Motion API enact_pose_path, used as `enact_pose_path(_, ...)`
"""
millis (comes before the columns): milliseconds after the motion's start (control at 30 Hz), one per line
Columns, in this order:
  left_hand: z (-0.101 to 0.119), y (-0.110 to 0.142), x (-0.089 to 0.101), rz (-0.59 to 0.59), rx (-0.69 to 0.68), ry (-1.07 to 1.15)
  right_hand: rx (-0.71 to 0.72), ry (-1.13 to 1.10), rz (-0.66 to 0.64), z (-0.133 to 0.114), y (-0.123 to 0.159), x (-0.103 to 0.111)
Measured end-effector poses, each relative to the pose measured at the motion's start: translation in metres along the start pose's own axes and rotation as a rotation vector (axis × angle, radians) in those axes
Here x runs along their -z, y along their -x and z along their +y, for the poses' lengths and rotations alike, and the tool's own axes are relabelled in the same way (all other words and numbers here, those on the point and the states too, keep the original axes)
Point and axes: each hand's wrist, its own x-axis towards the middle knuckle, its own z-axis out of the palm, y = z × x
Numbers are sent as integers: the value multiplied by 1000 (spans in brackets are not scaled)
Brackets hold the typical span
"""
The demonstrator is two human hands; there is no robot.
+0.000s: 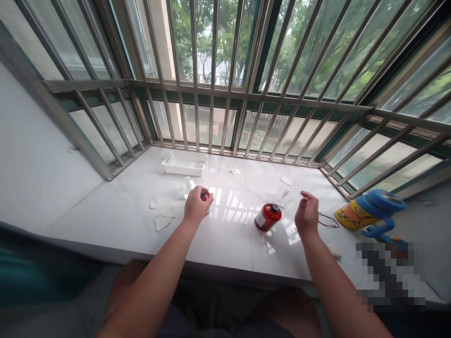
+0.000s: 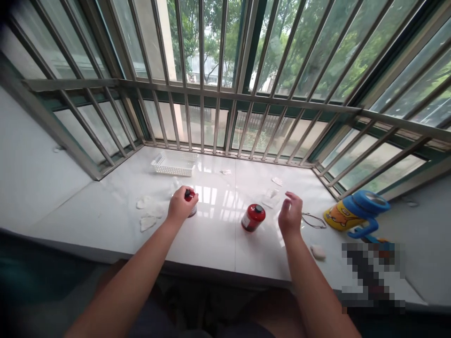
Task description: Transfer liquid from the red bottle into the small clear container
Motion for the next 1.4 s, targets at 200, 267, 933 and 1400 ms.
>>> enact_pose_path(200,-2,-7,-9,7,-9,0,217,-68,-320,-62,61,-31)
enact_pose_path(267,-2,-3,-7,15,-19,6,211,-29,-314,-64,60,-49)
enact_pose_path(933,-8,76,52,-18,-96,78,470,182,-128,-98,-4,-157)
enact_pose_path(1400,-8,73,48,43,-159,89,303,-278,-865,-233,76,-322)
